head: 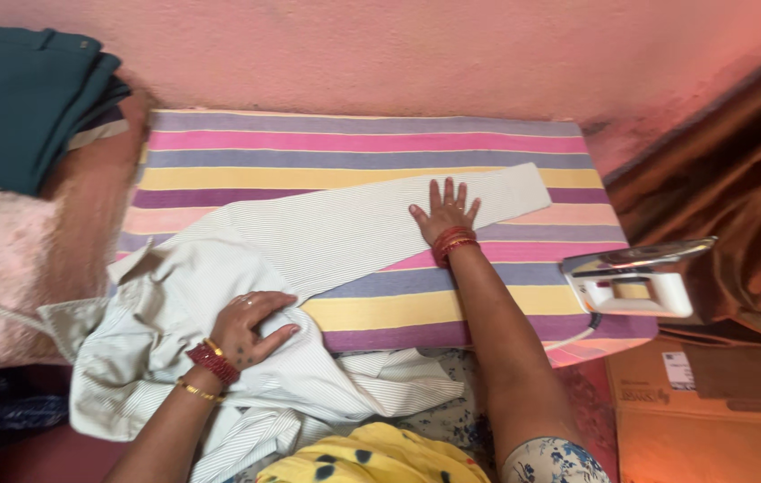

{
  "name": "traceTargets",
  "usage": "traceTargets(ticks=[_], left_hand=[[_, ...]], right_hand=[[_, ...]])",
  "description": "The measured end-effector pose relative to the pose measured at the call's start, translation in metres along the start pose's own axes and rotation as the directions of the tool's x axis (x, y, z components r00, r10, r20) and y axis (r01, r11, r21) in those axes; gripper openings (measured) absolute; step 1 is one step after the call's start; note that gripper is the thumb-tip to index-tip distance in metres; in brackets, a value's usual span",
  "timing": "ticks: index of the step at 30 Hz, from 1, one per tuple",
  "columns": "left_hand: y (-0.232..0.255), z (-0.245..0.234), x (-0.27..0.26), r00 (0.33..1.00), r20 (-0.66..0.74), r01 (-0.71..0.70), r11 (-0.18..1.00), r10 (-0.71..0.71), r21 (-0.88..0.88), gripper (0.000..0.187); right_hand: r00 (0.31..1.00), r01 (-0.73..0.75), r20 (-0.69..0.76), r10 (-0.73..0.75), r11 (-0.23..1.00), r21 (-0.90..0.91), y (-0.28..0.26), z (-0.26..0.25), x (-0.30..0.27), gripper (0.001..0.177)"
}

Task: The person irons a white striped shirt on a striped ironing board. They smooth the fabric, use an electric iron to press the sleeves and body, and flip the shirt to iron the other side.

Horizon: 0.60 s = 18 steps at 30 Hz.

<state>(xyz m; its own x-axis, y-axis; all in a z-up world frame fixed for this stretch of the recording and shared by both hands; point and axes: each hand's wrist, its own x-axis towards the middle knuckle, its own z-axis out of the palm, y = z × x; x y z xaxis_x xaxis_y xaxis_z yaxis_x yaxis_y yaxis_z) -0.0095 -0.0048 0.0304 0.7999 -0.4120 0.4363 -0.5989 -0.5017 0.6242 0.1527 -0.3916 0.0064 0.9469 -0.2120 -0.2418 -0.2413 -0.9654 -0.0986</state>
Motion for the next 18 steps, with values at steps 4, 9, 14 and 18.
traceTargets(ticks=[4,9,14,18], left_hand=[[0.003,0.008,0.006,0.925,0.054,0.374,0.926,-0.377,0.050,0.023],[-0.016,0.035,0.037,0.928,0.002,0.369,0.923,-0.371,0.111,0.020],[-0.046,0.049,0.096,0.823,0.170,0.378,0.745,-0.543,0.550,0.075],[-0.079,0.020,0.108,0.656,0.068,0.489,0.492,-0.752,0.720,0.092]], right_hand=[[1.000,-0.020,0.013,0.020,0.999,-0.045,-0.005,-0.008,-0.012,0.081],[1.000,-0.024,-0.003,0.024,0.998,-0.058,-0.008,-0.009,-0.015,0.081],[0.999,-0.028,-0.036,0.026,0.998,-0.054,-0.007,-0.007,-0.016,0.080],[0.999,-0.031,-0.039,0.030,0.999,-0.043,-0.006,-0.007,-0.015,0.081]])
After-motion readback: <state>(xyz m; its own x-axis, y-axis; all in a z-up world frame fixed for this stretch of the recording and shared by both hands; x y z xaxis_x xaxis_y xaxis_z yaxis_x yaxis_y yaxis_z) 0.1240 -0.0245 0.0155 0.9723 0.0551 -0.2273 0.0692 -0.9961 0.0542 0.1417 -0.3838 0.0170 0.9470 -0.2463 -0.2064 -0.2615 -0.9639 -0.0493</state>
